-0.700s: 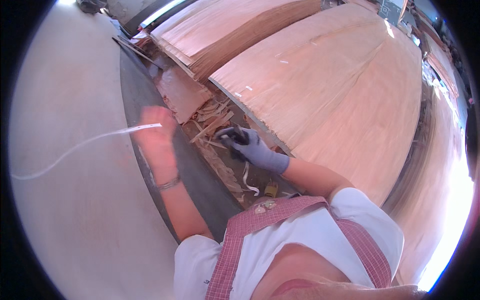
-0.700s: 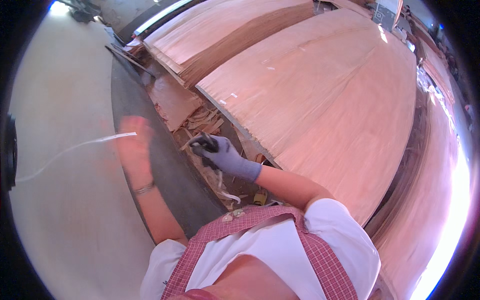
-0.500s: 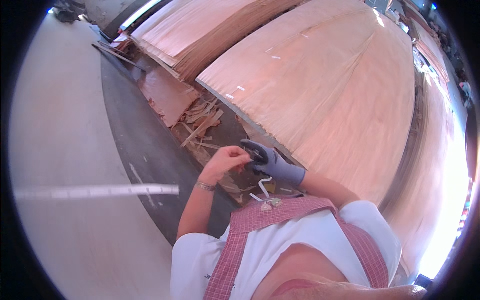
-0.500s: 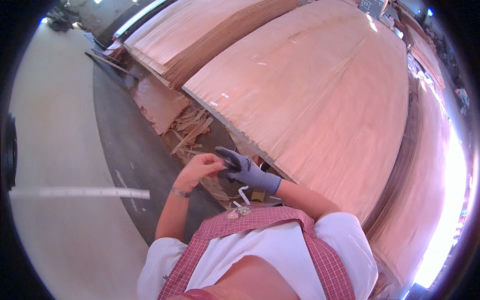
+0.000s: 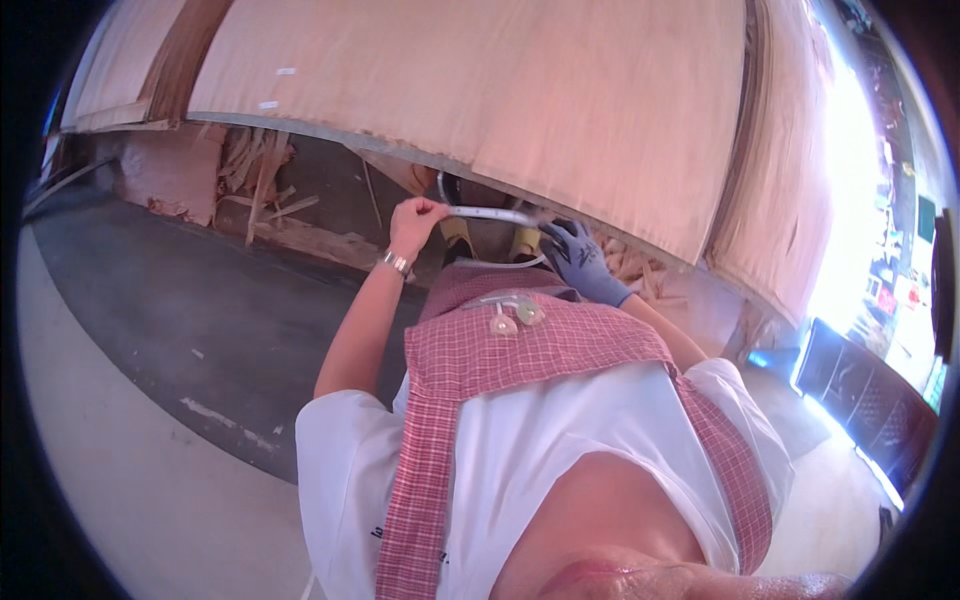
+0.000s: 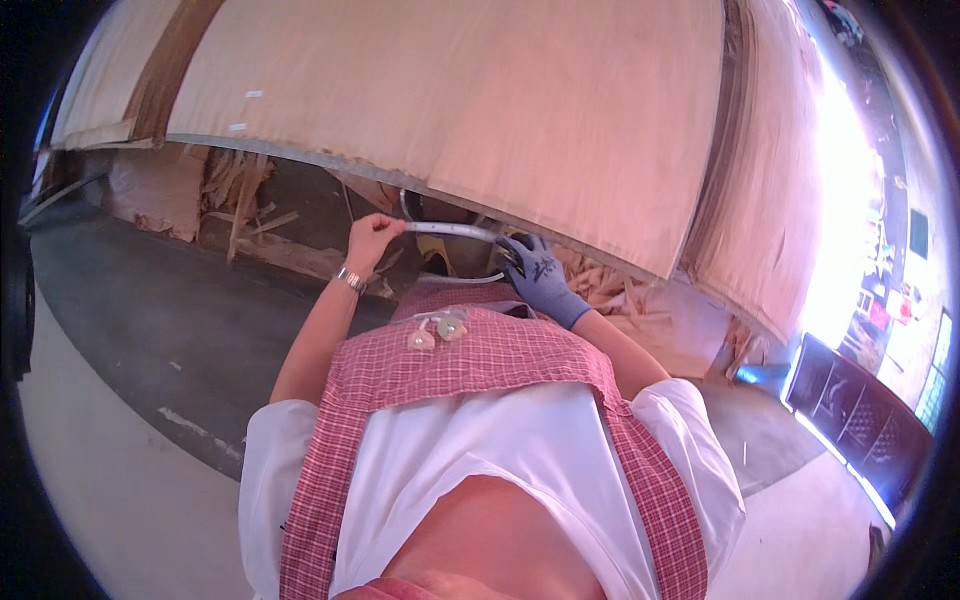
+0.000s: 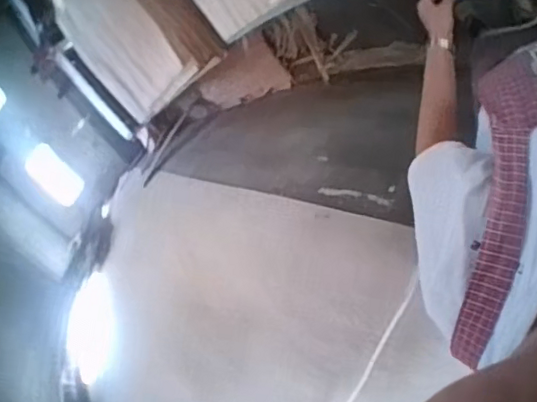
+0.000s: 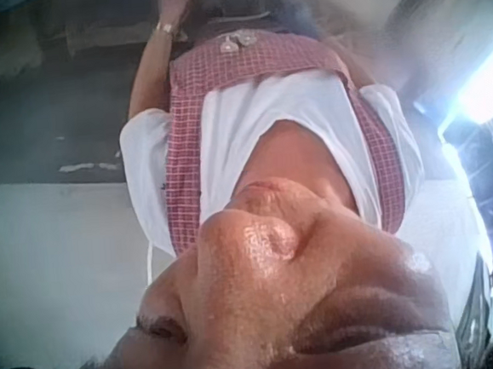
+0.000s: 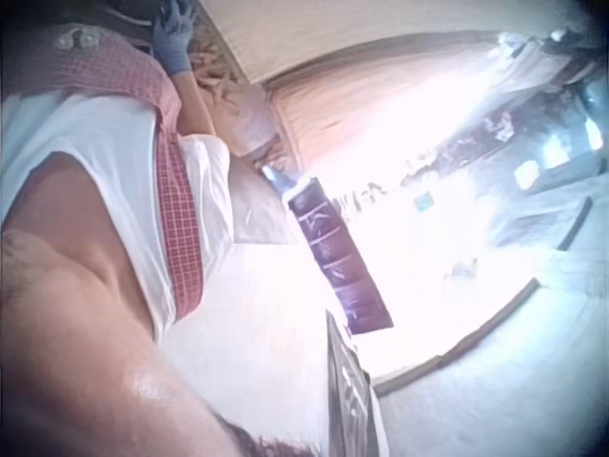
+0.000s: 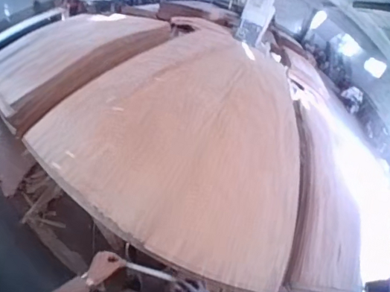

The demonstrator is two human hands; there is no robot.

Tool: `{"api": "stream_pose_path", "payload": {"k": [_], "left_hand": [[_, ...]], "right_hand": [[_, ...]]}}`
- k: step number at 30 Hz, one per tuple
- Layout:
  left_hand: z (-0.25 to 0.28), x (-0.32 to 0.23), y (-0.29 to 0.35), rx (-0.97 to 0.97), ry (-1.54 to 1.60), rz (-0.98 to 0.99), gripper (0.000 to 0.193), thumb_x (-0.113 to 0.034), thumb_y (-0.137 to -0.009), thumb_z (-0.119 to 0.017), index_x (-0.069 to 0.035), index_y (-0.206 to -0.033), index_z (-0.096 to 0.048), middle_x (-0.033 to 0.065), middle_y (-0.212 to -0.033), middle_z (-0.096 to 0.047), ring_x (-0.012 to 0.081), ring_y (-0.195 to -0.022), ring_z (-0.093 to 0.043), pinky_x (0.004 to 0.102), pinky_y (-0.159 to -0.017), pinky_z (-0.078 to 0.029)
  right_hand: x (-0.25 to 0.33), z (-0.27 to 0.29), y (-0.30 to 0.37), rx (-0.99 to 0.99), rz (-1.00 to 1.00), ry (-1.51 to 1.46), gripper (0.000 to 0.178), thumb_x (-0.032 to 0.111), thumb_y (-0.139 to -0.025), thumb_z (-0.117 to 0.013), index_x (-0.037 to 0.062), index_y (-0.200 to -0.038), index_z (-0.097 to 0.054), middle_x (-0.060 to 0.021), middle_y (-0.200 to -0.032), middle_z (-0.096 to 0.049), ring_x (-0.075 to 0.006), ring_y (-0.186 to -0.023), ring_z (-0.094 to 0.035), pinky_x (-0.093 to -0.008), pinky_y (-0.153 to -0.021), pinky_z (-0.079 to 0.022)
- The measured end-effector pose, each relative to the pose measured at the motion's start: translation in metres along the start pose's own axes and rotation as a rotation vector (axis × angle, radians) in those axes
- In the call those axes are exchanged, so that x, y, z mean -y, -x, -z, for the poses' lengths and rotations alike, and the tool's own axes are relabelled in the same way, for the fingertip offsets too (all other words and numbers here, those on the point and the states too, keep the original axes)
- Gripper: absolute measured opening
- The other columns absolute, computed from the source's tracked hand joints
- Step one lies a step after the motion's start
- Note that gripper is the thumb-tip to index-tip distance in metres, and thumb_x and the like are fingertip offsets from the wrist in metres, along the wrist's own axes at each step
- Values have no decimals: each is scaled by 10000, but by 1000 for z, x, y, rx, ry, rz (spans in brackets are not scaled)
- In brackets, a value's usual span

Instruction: The person measures wood veneer sheets with a tape measure and cuts off thin strips using a hand-held cutter, then uses a long wooden stick to sweep scraps and wood shavings from the workspace floor.

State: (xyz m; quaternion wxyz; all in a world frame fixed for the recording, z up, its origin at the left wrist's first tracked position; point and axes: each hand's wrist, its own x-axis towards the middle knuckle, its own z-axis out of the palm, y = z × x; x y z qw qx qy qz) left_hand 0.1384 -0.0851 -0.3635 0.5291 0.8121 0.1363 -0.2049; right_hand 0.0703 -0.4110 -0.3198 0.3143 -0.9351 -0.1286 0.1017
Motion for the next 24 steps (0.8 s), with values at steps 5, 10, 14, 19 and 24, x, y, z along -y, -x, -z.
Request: {"api": "stream_pose_path", "payload": {"k": [5, 10, 14, 19, 24], "left_hand": [[-52, 14, -45, -153, -208, 119, 371, -411, -740, -767, -64, -868, -753, 158, -845, -715, 316, -825, -692, 413, -731, -523], [-95, 15, -65, -247, -439, 190, 286, -396, -741, -753, -141, -870, -759, 137, -885, -715, 338, -848, -682, 454, -749, -528], [-103, 17, -66, -316, -591, 192, 249, -375, -763, -721, -136, -829, -750, 118, -924, -703, 335, -866, -671, 495, -733, -507], [-97, 24, -57, -394, -895, -18, 290, -356, -791, -684, -102, -922, -733, 111, -1046, -676, 309, -1031, -614, 508, -723, -496], [56, 54, -27, -183, -1414, 215, 207, -319, -850, -613, -153, -921, -713, 70, -1024, -639, 240, -947, -645, 398, -684, -537]], "right_hand": [[-3, -17, 15, 105, -311, -86, 312, 200, -908, -617, 112, -1207, -630, -117, -1075, -647, -306, -966, -610, -408, -846, -500], [-13, -107, -34, -221, -689, -1266, 326, 191, -905, -669, 26, -1183, -633, -98, -1103, -673, -235, -960, -661, -375, -736, -566], [-26, -154, -64, -371, -687, -1415, 279, 116, -902, -660, 11, -1160, -637, -99, -1088, -673, -226, -953, -663, -348, -694, -595], [-61, -214, -61, -408, -514, -1118, 362, 177, -875, -704, -2, -1175, -612, -112, -1115, -658, -227, -945, -656, -338, -679, -591], [-119, -265, -55, -336, -529, -402, 523, 266, -851, -734, -27, -1240, -543, -132, -1187, -626, -241, -940, -650, -347, -673, -581]]}}
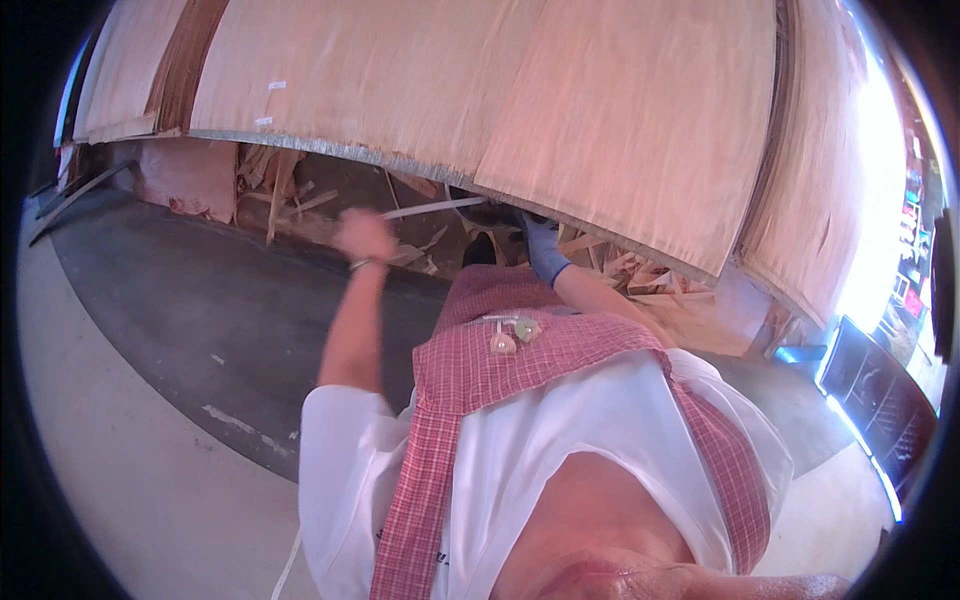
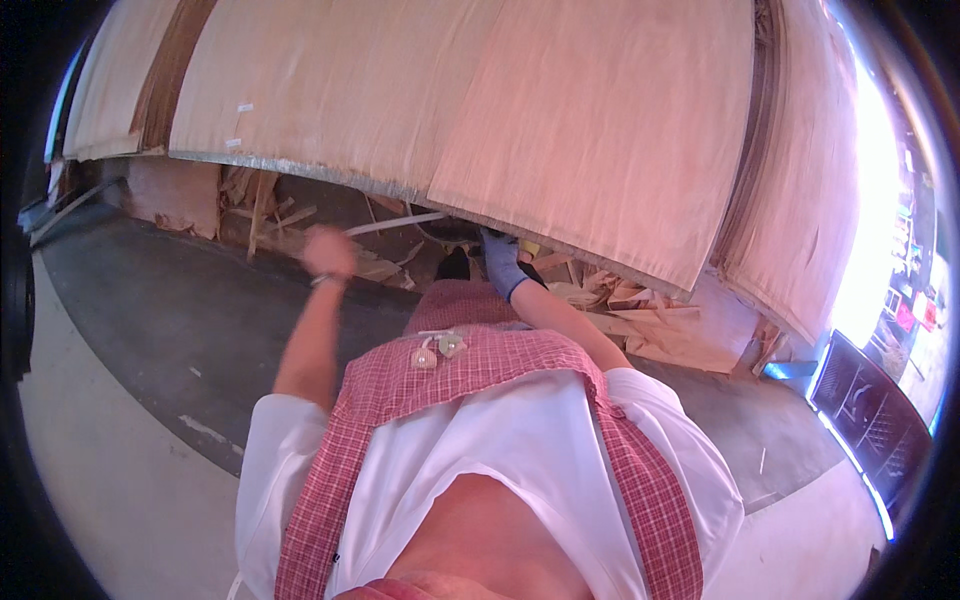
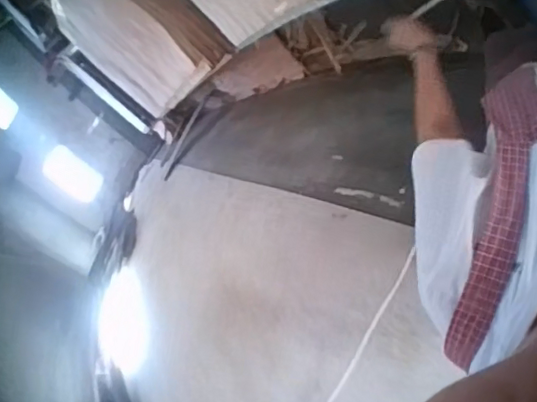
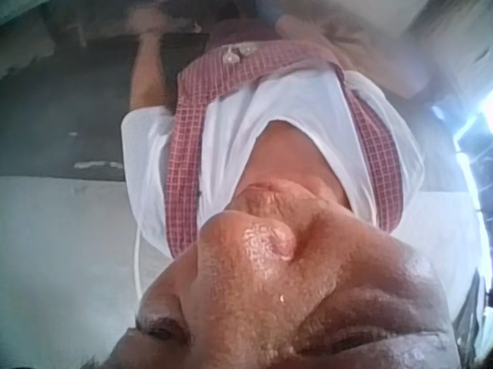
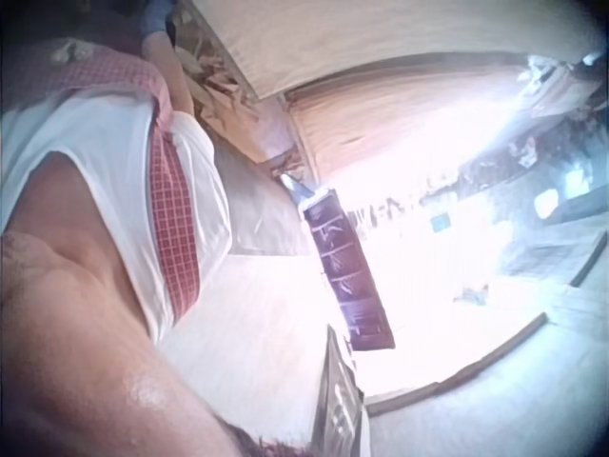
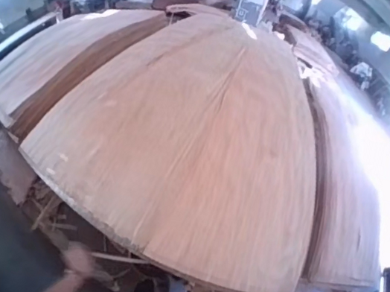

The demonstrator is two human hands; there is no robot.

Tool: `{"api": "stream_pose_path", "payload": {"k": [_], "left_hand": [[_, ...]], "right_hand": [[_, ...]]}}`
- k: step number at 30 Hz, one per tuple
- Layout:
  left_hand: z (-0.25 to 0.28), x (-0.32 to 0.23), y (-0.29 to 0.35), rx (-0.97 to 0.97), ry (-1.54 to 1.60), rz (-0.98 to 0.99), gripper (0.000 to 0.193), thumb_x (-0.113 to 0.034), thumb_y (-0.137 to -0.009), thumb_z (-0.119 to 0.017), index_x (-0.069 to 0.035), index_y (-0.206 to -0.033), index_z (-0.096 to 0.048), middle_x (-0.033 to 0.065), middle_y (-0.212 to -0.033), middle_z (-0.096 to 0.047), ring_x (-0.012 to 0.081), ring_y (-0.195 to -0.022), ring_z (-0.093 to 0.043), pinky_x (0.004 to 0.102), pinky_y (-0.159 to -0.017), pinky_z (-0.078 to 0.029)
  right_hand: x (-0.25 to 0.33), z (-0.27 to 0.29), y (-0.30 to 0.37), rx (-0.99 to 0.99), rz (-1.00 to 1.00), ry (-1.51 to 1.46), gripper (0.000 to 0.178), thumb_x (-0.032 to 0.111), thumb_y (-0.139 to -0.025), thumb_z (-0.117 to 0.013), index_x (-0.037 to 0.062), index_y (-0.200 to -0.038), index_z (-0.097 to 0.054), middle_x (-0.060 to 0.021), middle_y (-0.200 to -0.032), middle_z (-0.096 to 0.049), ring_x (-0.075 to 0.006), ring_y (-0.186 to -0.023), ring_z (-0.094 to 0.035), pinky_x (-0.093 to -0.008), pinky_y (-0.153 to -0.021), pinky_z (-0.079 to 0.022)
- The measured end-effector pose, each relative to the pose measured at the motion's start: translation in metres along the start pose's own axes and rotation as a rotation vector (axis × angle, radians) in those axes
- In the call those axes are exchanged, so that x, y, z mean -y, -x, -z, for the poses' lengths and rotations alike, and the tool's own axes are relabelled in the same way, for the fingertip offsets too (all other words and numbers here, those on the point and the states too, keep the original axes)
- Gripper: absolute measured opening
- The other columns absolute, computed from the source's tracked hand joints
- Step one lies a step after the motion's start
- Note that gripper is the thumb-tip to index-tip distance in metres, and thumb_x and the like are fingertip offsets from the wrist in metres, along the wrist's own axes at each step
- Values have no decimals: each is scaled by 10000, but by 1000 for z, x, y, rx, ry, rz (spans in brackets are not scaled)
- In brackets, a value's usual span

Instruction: The person measures wood veneer sheets with a tape measure and cuts off thin strips using a hand-held cutter, then uses a long wooden stick to sweep scraps and wood shavings from the workspace floor.

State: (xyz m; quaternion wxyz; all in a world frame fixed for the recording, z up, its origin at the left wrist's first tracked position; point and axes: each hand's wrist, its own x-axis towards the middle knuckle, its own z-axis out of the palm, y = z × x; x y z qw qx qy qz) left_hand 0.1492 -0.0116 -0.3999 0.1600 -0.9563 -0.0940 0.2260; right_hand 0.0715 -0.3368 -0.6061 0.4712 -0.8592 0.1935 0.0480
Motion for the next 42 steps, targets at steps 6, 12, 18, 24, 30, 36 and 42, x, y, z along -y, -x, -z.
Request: {"api": "stream_pose_path", "payload": {"k": [6, 12, 18, 24, 30, 36, 42], "left_hand": [[48, 339, 89, -117, -227, 903, 343, -311, -851, -624, -108, -1127, -629, 134, -1075, -620, 306, -912, -675, 476, -731, -546], [39, 148, 91, 96, 688, 114, 208, -168, -749, -743, -32, -830, -607, 132, -804, -651, 309, -772, -638, 406, -694, -501], [86, -63, 116, 427, 1615, -179, 207, 6, -775, -723, -21, -888, -552, 52, -751, -652, 121, -671, -648, 250, -629, -517], [110, -67, 86, 252, 1861, -125, 238, 30, -766, -760, -16, -943, -607, 62, -819, -680, 107, -756, -654, 233, -695, -539], [99, -53, 69, -182, 1609, 125, 160, -50, -694, -811, -27, -742, -660, 49, -745, -695, 92, -666, -628, 258, -643, -525], [200, -137, 151, 255, 1664, -498, 127, -72, -796, -761, -28, -799, -642, 0, -783, -664, 57, -735, -591, 234, -685, -503], [243, -149, 131, 173, 1745, -395, 144, -100, -821, -727, -33, -911, -637, 27, -824, -674, 80, -774, -614, 251, -703, -513]], "right_hand": [[55, 50, 7, 232, -387, -626, 432, 300, -865, -696, 8, -1167, -597, -122, -1146, -640, -246, -949, -650, -363, -742, -558], [134, 125, 56, 863, -9, -438, 302, 156, -920, -585, 42, -1198, -595, -140, -1122, -642, -272, -938, -647, -354, -814, -537], [241, 146, 43, 699, 457, -330, 349, 179, -911, -607, 24, -1225, -602, -125, -990, -689, -186, -858, -627, -339, -780, -519], [217, 259, 16, 986, 200, -185, 337, 213, -915, -621, -18, -1160, -619, -113, -963, -695, -151, -863, -603, -315, -822, -496], [138, 503, -6, 758, -361, 382, 184, 208, -890, -646, 33, -915, -694, -92, -797, -672, -161, -713, -622, -326, -643, -506], [201, 490, -5, 319, 150, 416, 349, 205, -934, -589, 54, -1248, -613, -137, -1222, -646, -259, -1160, -598, -347, -980, -459], [289, 306, -33, 954, 33, -361, 361, 218, -955, -563, 39, -1268, -594, 45, -763, -566, -34, -613, -467, -209, -528, -379]]}}
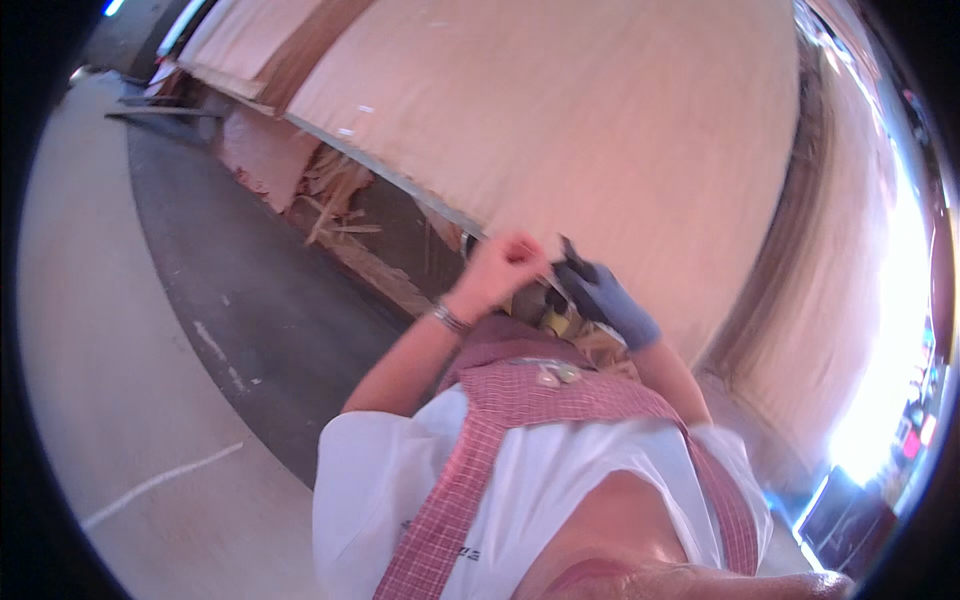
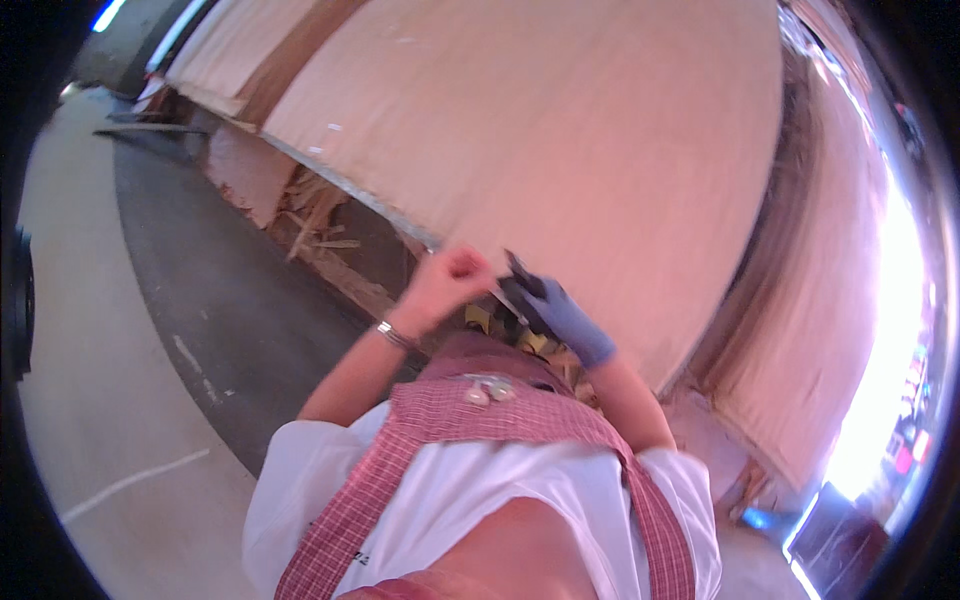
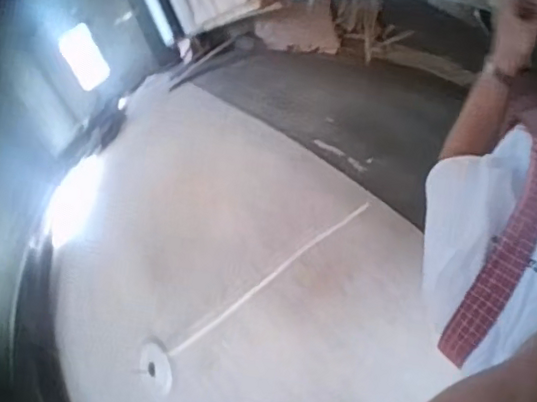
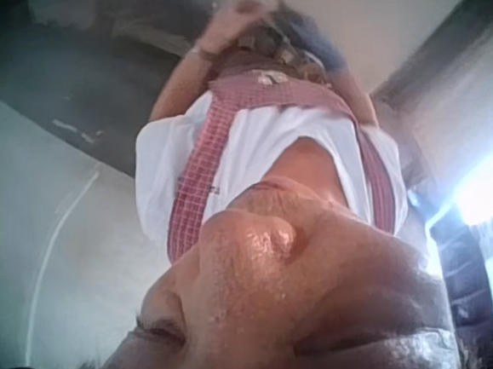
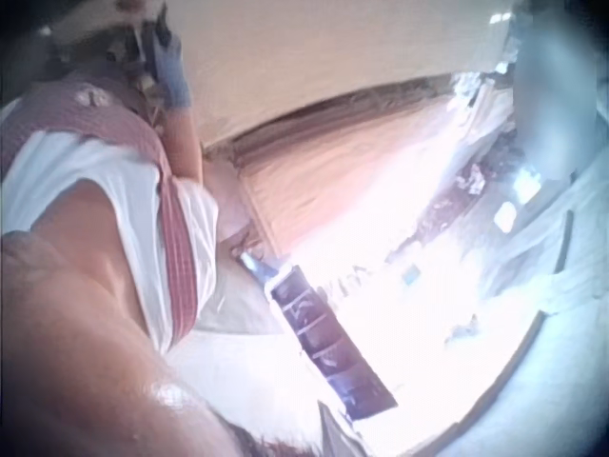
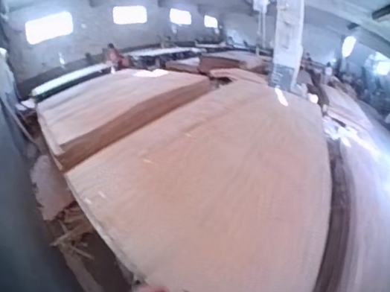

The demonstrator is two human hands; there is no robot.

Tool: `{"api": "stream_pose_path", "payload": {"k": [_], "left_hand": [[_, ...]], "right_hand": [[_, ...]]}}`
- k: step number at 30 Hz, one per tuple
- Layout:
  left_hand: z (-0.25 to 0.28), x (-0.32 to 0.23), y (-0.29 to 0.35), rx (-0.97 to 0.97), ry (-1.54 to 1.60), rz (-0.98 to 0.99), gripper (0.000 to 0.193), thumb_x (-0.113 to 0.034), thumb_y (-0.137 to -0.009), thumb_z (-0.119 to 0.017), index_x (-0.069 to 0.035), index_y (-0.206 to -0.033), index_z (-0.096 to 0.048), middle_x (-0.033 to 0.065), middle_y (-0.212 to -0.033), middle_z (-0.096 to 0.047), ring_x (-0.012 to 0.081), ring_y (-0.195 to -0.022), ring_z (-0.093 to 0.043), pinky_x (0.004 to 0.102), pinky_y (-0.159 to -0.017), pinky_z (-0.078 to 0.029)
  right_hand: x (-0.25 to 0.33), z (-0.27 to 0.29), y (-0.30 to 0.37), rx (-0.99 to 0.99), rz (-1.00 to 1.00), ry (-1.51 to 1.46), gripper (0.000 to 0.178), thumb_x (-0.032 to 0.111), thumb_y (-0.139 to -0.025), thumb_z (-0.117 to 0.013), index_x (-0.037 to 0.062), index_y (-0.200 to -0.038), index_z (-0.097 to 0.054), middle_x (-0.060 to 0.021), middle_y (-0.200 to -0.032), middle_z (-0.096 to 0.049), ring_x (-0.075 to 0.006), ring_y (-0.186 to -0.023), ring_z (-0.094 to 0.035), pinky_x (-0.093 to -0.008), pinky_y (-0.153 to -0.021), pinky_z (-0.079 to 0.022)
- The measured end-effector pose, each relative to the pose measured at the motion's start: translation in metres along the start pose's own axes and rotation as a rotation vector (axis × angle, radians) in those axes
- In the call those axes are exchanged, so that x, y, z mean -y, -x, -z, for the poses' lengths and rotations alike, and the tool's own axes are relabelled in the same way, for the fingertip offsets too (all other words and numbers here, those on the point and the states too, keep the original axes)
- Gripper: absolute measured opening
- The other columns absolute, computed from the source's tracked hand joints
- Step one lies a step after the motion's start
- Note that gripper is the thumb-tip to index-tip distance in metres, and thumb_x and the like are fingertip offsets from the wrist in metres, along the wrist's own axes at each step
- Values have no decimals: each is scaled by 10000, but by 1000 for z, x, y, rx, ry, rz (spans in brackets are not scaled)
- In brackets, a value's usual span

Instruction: The person measures wood veneer sheets with a tape measure and cuts off thin strips using a hand-held cutter, then uses a long wooden stick to sweep scraps and wood shavings from the workspace floor.

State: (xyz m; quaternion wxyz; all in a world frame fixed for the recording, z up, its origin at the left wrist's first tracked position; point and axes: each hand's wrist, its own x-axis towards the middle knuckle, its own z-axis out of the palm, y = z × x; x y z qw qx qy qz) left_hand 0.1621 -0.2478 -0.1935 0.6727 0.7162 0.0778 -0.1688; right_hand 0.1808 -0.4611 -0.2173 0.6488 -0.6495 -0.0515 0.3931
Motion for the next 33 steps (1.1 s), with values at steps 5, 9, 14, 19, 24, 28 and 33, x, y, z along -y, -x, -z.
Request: {"api": "stream_pose_path", "payload": {"k": [5, 9, 14, 19, 24, 28, 33], "left_hand": [[66, 81, -75, -417, -297, 56, 292, -151, -727, -800, -49, -946, -635, 73, -846, -700, 156, -789, -661, 303, -712, -524], [78, 113, -113, -558, -577, 76, 304, -187, -685, -817, -52, -891, -640, 82, -815, -694, 225, -766, -674, 362, -712, -528], [56, 120, -88, -603, -861, -113, 267, -196, -781, -747, -45, -977, -649, 99, -994, -684, 268, -937, -634, 371, -824, -489], [11, 113, -55, -481, -1201, -429, 381, -287, -868, -629, -39, -1157, -624, 120, -1241, -592, 287, -1156, -532, 439, -970, -387], [19, 116, -61, -427, -1265, -415, 422, -298, -883, -612, -80, -1245, -600, 82, -1281, -587, 265, -1187, -519, 450, -964, -371], [26, 71, -120, -368, -1193, -406, 438, -283, -890, -596, -88, -1281, -566, 71, -1278, -593, 261, -1135, -536, 447, -942, -377], [10, 76, -201, -392, -1277, -579, 463, -267, -882, -601, -104, -1311, -539, 53, -1284, -593, 247, -1129, -534, 445, -925, -386]], "right_hand": [[-38, 18, -67, -34, -77, 30, 270, 258, -929, -616, 14, -1031, -673, -44, -745, -659, -97, -566, -573, -240, -508, -444], [-49, 25, -105, -74, -192, 66, 251, 242, -901, -655, -3, -952, -665, -73, -724, -669, -124, -525, -589, -267, -472, -461], [-47, 28, -112, -72, -274, 79, 246, 229, -881, -680, -15, -909, -657, -82, -698, -663, -132, -523, -594, -284, -463, -471], [-52, 30, -119, -90, -124, 361, 261, 249, -908, -626, -10, -898, -655, -109, -696, -670, -161, -560, -622, -324, -490, -497], [-24, 66, -163, -427, 198, 1104, 278, 295, -899, -610, 19, -893, -649, -132, -726, -686, -192, -635, -663, -351, -564, -517], [-3, 100, -199, -362, -96, 224, 246, 264, -888, -643, 19, -885, -663, -92, -718, -689, -153, -609, -637, -295, -550, -504], [-9, 107, -210, -381, 107, 959, 271, 294, -915, -598, 28, -961, -576, -120, -762, -697, -257, -679, -680, -394, -574, -519]]}}
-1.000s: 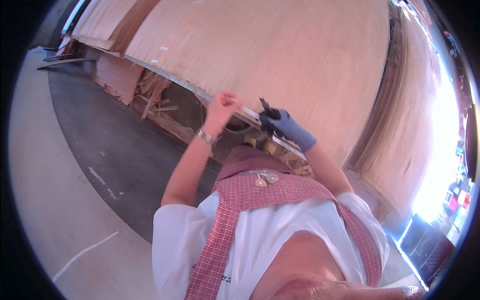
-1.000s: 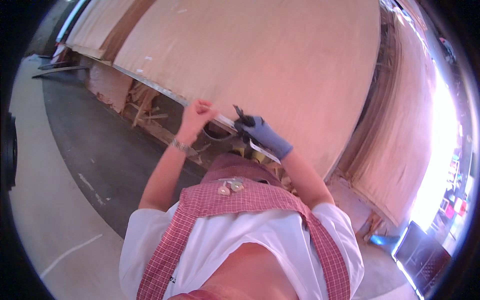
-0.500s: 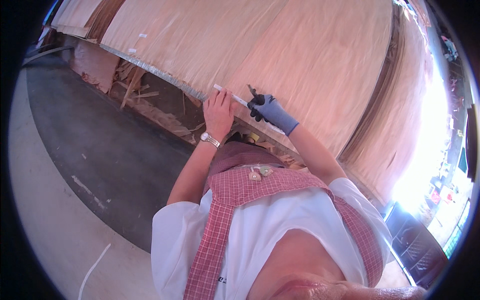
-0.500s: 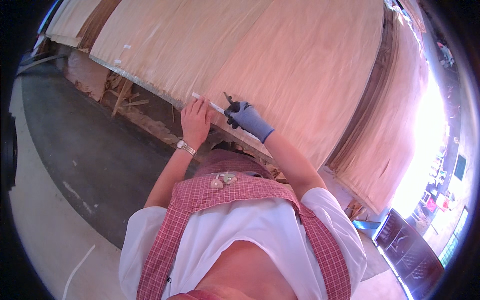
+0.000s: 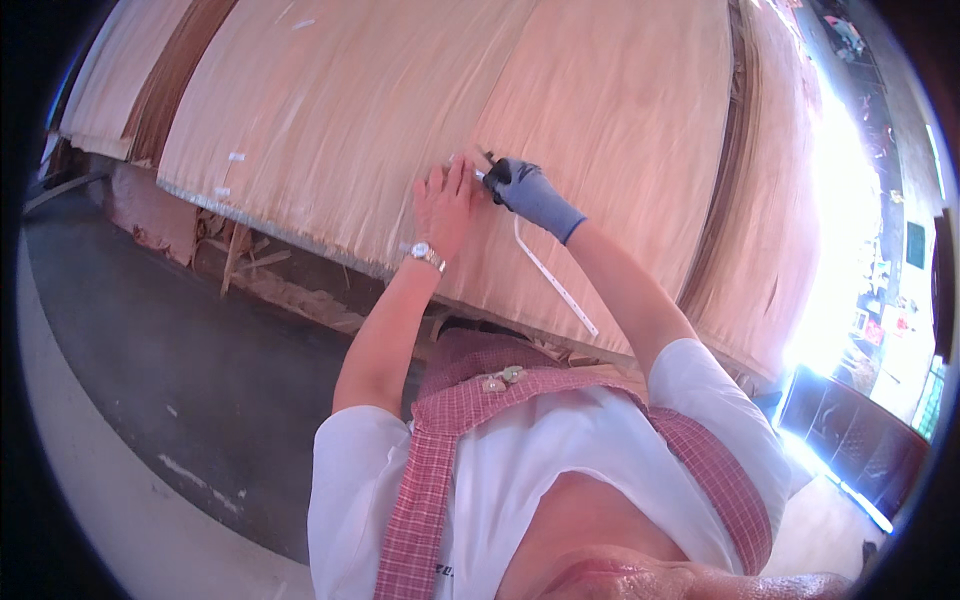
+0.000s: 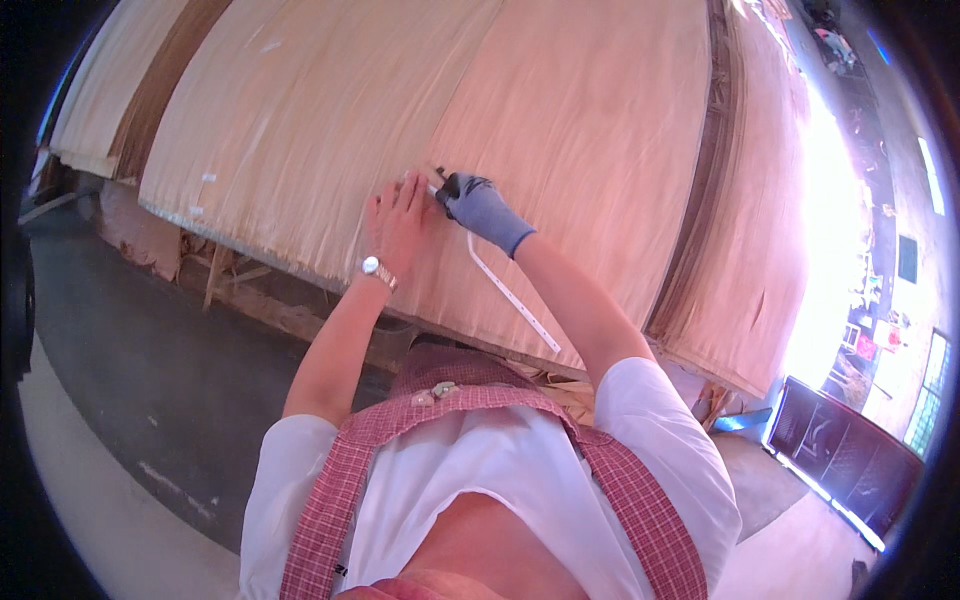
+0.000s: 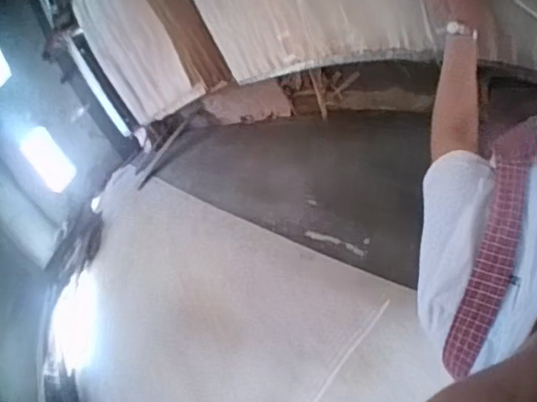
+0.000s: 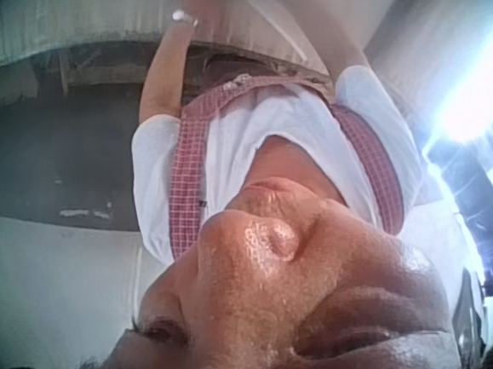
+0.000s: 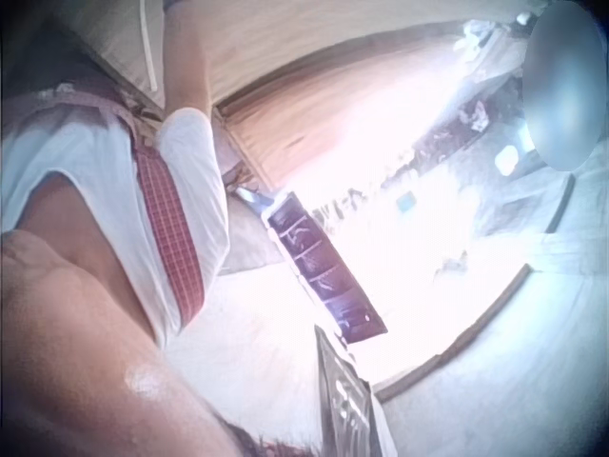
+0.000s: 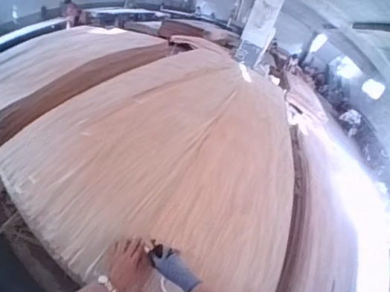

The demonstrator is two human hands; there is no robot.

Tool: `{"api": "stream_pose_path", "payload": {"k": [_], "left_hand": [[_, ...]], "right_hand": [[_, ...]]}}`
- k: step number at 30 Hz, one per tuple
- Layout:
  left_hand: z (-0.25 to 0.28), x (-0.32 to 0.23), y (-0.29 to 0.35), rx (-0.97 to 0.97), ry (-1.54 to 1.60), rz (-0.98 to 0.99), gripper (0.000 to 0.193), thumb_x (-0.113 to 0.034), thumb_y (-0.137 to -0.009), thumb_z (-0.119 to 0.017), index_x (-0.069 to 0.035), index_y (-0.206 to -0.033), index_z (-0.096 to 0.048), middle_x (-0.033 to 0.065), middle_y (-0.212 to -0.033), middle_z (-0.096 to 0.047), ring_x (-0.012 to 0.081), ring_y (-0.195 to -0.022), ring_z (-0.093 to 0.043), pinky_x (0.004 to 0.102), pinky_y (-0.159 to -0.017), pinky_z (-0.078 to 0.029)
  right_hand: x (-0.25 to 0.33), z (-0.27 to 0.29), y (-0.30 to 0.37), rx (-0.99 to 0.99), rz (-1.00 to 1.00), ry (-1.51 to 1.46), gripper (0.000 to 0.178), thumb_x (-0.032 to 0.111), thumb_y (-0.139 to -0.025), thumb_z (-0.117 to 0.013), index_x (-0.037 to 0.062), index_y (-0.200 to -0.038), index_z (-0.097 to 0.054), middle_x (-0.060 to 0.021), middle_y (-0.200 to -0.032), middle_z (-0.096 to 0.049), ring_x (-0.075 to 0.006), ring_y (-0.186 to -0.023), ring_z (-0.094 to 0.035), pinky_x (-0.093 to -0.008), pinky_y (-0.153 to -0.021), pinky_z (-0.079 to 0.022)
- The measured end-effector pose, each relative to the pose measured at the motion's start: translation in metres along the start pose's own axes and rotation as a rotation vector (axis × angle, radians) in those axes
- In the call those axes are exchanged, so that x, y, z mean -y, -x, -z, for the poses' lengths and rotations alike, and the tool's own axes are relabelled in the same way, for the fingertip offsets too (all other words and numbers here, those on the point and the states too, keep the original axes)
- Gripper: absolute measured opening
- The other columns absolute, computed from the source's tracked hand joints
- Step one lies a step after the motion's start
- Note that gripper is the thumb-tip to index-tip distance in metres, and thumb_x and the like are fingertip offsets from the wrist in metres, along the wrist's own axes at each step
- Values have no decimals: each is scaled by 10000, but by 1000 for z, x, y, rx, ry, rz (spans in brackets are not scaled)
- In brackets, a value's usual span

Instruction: The person measures wood veneer sheets with a tape measure and cuts off thin strips using a hand-held cutter, then uses a long wooden stick to sweep scraps and wood shavings from the workspace floor.

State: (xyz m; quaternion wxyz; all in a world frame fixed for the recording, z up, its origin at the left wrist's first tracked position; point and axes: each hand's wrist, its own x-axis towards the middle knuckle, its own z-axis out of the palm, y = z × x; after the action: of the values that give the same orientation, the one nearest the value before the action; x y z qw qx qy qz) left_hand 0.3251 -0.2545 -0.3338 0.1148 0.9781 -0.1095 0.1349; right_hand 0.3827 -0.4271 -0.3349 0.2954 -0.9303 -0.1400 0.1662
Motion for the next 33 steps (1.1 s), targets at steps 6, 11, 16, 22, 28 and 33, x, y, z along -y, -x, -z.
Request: {"api": "stream_pose_path", "payload": {"k": [6, 11, 16, 22, 28, 33], "left_hand": [[-3, 2, -33, 155, 126, 33, 513, -263, -885, -596, -105, -1362, -493, 55, -1360, -548, 257, -1158, -520, 466, -975, -372], [-50, -12, -134, -160, 172, 48, 517, -314, -879, -597, -116, -1347, -507, 56, -1373, -529, 276, -1178, -506, 481, -987, -359], [-57, -33, -136, 11, 18, -1, 553, -351, -845, -620, -124, -1339, -518, 43, -1351, -524, 255, -1195, -476, 453, -954, -375], [-49, -44, -144, 116, -162, 35, 469, -358, -872, -589, -183, -1305, -551, 48, -1336, -536, 278, -1198, -494, 476, -982, -376], [-53, -32, -176, 309, -238, 351, 467, -362, -933, -499, -140, -1344, -519, 79, -1432, -467, 328, -1269, -462, 487, -1055, -357], [-117, -70, -135, 94, -214, 488, 525, -357, -975, -426, -73, -1417, -432, 116, -1492, -395, 313, -1384, -342, 444, -1144, -263]], "right_hand": [[-24, 75, -99, -126, -71, 71, 316, 328, -904, -591, 29, -1000, -552, -138, -828, -704, -298, -822, -697, -406, -697, -531], [-37, 97, -160, -2, -251, -91, 391, 377, -860, -636, -5, -942, -620, -130, -810, -708, -249, -788, -691, -375, -714, -534], [-66, 105, -99, 107, -292, -345, 369, 357, -887, -616, -11, -909, -623, -120, -750, -688, -198, -612, -668, -329, -592, -524], [-104, 117, -1, -113, -136, -518, 316, 336, -951, -550, 26, -945, -608, -109, -692, -654, -202, -605, -631, -355, -578, -485], [-157, 141, 13, -21, 118, -81, 367, 382, -959, -487, 25, -988, -568, -188, -847, -683, -358, -794, -671, -476, -706, -518], [-221, 183, 11, 295, -31, -501, 367, 364, -935, -531, 6, -897, -601, -125, -692, -664, -267, -633, -666, -381, -682, -531]]}}
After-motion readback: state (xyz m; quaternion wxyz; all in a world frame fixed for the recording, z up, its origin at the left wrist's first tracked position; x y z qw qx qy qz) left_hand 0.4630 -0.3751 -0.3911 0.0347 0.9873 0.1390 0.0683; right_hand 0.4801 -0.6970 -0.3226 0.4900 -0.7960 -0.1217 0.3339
